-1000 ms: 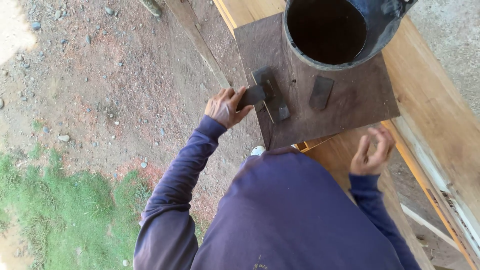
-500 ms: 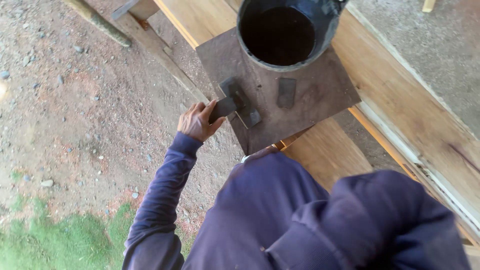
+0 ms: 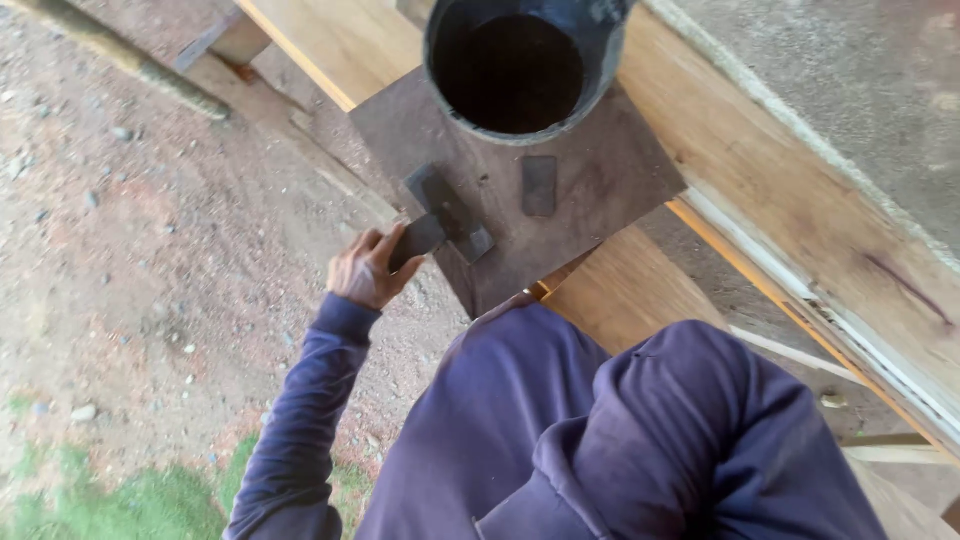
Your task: Apply a dark stain or oil to small wooden rectangular pieces using a spreader tool.
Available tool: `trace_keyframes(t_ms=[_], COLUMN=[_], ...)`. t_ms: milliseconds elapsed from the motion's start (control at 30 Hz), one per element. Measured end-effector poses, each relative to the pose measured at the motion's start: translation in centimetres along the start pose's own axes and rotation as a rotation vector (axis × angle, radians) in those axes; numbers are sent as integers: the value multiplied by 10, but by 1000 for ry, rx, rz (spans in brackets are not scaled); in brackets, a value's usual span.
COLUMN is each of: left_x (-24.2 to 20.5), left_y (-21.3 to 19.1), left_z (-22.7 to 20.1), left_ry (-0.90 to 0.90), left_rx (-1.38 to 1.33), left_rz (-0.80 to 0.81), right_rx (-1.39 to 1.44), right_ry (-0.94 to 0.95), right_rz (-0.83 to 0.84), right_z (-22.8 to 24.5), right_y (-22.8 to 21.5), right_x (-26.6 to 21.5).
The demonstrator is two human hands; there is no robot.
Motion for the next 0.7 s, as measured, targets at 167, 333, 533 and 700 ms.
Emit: trace_keyframes(t_ms=[167, 333, 533, 700], left_x=[3, -2, 4, 8], left_y=[13, 11, 12, 10], left_z=[29, 12, 19, 16], left_ry=[-69, -52, -78, -84], left_rx=[67, 69, 57, 69], left_rz=[9, -1, -19, -19], right_rx=[-8, -4, 15, 57], right_ry=[19, 33, 63, 61], right_rz=[-33, 6, 58, 74], right_z=[-128, -163, -192, -159], right_y=[-119, -117, -111, -60], right_x=[-73, -86, -107, -89])
Point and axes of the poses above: each hand's wrist, its own x-axis towards the middle knuckle, its own y-axis out of the palm, z = x × y, the point moved 9 cm from there along x, towards the middle knuckle, and after that the axes turned 1 degree about y, right-handed, at the moved point
